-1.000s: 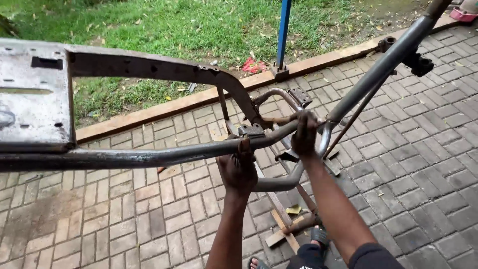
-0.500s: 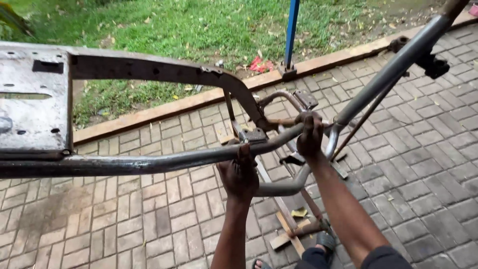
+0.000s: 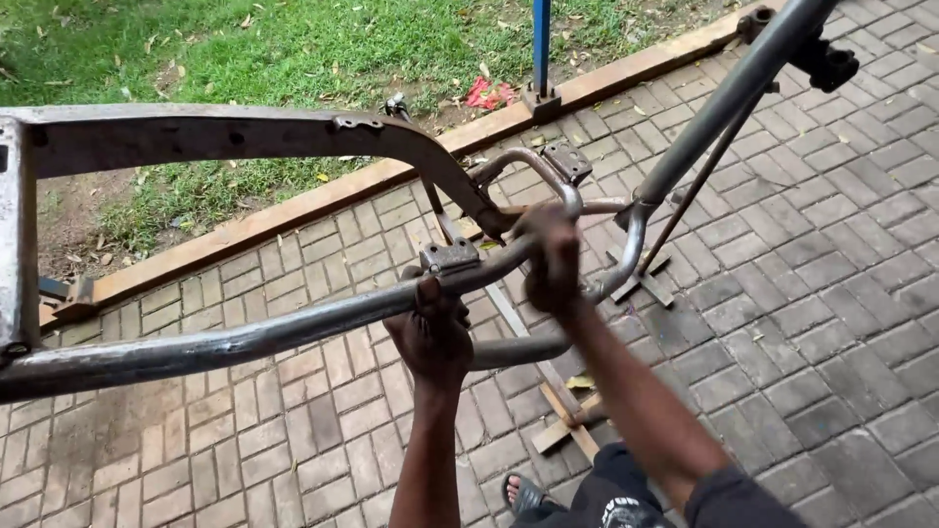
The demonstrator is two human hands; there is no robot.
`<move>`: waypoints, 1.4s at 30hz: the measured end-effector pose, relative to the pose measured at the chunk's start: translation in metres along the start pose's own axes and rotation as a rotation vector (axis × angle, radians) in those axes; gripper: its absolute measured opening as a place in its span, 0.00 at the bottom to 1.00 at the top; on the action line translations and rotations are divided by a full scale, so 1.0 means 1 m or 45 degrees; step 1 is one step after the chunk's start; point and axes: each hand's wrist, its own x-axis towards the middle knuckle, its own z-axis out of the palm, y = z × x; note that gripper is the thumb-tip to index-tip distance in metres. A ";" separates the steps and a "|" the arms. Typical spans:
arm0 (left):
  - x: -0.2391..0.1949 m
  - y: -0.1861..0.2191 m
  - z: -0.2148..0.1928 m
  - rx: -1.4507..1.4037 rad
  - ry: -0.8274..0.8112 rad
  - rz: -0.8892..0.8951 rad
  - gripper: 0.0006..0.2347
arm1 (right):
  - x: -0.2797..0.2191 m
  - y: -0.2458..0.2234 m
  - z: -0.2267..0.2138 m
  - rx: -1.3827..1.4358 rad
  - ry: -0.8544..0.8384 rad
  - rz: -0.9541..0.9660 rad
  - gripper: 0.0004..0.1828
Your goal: The person scrubs a metal frame with a small abrasive pad, moving along various sections of the frame to remove rust and surface debris. The person works on different curved and straight parts of the frame, repeatedly rubbing the surface with the pad.
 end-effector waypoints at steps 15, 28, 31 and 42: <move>0.000 -0.012 -0.003 -0.045 0.038 0.029 0.19 | 0.005 -0.060 0.014 -0.140 -0.007 -0.132 0.39; 0.013 -0.041 -0.002 -0.143 0.097 -0.222 0.20 | -0.003 -0.028 0.011 -0.180 0.073 -0.220 0.36; 0.010 -0.047 -0.004 -0.259 0.109 -0.238 0.18 | -0.007 0.027 -0.016 -0.442 0.064 -0.440 0.25; 0.006 -0.035 -0.005 -0.242 0.102 -0.173 0.21 | -0.025 0.078 -0.014 -0.137 0.041 -0.053 0.26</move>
